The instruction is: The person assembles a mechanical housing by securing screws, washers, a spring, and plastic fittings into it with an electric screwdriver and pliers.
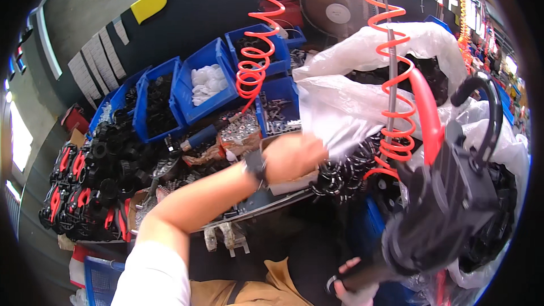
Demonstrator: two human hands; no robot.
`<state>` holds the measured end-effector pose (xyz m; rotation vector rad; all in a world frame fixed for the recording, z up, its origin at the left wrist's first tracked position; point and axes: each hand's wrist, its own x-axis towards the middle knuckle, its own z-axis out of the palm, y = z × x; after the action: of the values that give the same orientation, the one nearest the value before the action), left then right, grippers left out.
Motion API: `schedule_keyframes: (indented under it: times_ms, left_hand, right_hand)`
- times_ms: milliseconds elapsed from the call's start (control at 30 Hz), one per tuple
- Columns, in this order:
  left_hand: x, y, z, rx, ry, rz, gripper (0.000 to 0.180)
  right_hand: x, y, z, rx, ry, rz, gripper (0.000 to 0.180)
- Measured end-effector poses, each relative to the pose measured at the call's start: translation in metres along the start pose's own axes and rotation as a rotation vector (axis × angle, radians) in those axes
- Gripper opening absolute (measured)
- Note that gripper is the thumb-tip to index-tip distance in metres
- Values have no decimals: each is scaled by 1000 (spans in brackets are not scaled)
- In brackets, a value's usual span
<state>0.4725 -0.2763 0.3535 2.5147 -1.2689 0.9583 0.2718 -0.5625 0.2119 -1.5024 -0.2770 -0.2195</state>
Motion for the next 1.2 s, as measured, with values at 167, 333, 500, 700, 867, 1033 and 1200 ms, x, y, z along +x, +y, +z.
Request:
schedule_keyframes:
  times_ms: [167,333,500,700,867,1033,1200]
  left_hand:
    - [-10,18,-83,-70,251,-84,29]
    - [-1,-17,-86,-353,349,-457,33]
    - [-6,-23,-91,-423,242,-427,22]
    - [-6,-7,-89,-804,232,-565,19]
    - [-18,-12,-84,-401,193,-345,19]
    - [-20,-12,-74,-343,214,-346,41]
    - [-18,-1,-75,-486,111,-340,79]
  right_hand:
    - [-11,-35,-33,138,-225,72,64]
    - [1,-85,-43,306,-356,257,59]
    - [-8,-111,-49,227,-340,356,52]
    - [-18,-118,-52,223,-304,393,55]
    - [-22,-122,-57,224,-282,423,56]
    - [-25,-131,-66,176,-305,463,53]
    - [-21,-138,-52,156,-286,395,78]
